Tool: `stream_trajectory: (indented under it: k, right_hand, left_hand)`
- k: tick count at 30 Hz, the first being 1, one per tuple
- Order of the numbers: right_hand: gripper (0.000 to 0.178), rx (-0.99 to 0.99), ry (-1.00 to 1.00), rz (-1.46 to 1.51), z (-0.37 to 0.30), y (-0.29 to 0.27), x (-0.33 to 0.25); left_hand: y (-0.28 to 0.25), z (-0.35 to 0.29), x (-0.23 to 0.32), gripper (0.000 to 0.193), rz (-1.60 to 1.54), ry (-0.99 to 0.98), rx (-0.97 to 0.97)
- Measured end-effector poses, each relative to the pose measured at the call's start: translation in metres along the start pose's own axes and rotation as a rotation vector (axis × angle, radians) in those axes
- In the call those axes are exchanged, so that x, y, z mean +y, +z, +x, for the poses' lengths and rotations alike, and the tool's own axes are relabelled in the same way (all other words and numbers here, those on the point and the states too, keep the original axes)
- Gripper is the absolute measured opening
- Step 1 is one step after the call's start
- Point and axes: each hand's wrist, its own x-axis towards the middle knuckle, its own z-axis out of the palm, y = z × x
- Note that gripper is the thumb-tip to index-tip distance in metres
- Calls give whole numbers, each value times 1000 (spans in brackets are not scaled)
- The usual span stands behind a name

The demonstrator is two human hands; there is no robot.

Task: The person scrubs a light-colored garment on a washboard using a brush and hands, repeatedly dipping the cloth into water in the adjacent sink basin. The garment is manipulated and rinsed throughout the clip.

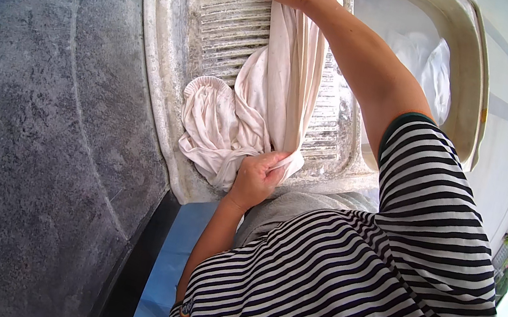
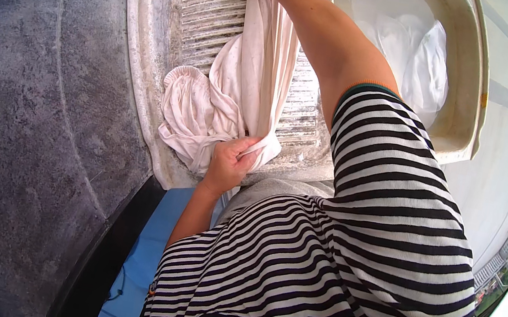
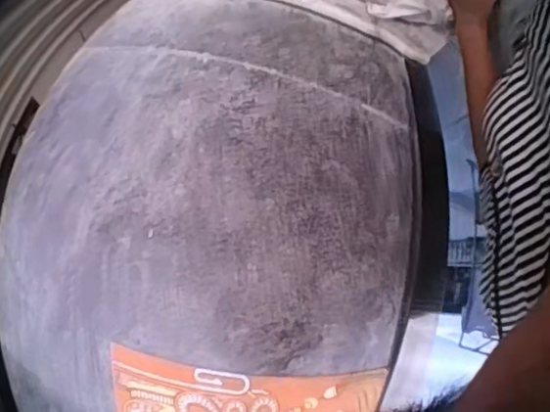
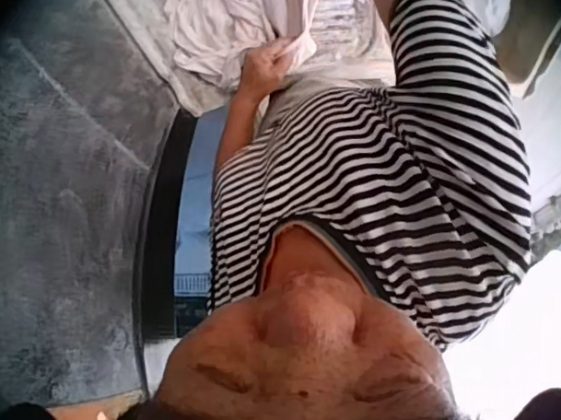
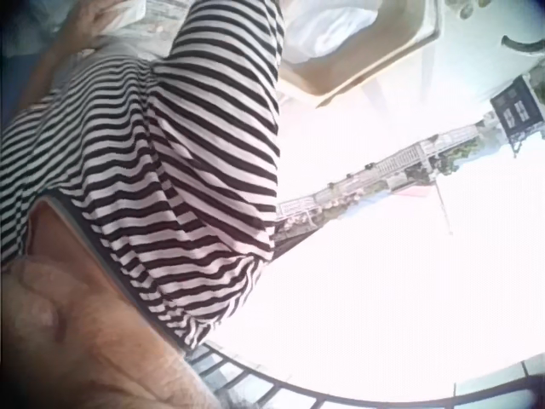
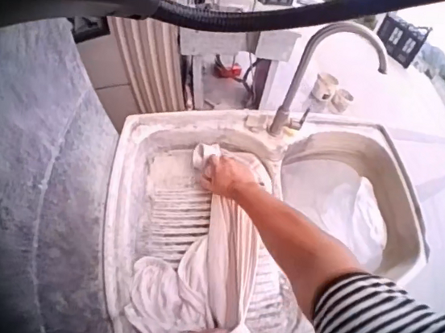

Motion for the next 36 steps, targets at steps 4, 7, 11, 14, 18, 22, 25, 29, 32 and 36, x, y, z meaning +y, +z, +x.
stream_trajectory:
  k: [4, 7, 11, 14, 18, 22, 25, 29, 32, 36]
  right_hand:
    - [62, 40, -443, 113, -126, -32, -64]
    - [57, 21, -645, 172, -197, -37, -70]
    - [55, 67, -224, -50, -86, -10, -36]
    - [61, -57, 122, 60, -7, -28, -10]
    - [61, -144, -103, 40, -65, -37, -67]
    - [54, -47, -452, 142, -167, -37, -71]
    - [53, -49, -304, 89, -145, -17, -56]
    - [63, 19, 106, -150, -17, -4, -18]
    - [66, -53, 165, -186, -4, 11, -20]
    - [58, -130, 198, 92, 1, -6, -12]
  left_hand:
    - [-1, 1, -1, 22, 13, 11, 86]
    - [-2, -1, -14, 18, 101, 79, 1]
    - [0, 3, -7, 17, -52, 52, 84]
    - [-1, 6, -3, 18, -25, 17, 71]
    - [0, -1, -11, 20, -80, -58, 151]
    - [2, 3, -13, 19, -32, 14, 120]
    - [3, 10, -8, 15, -38, -10, 120]
    - [2, 5, -3, 15, -226, -78, 191]
    - [-11, -8, -1, 20, -597, -135, 347]
    - [-62, -19, 47, 20, -580, 62, 659]
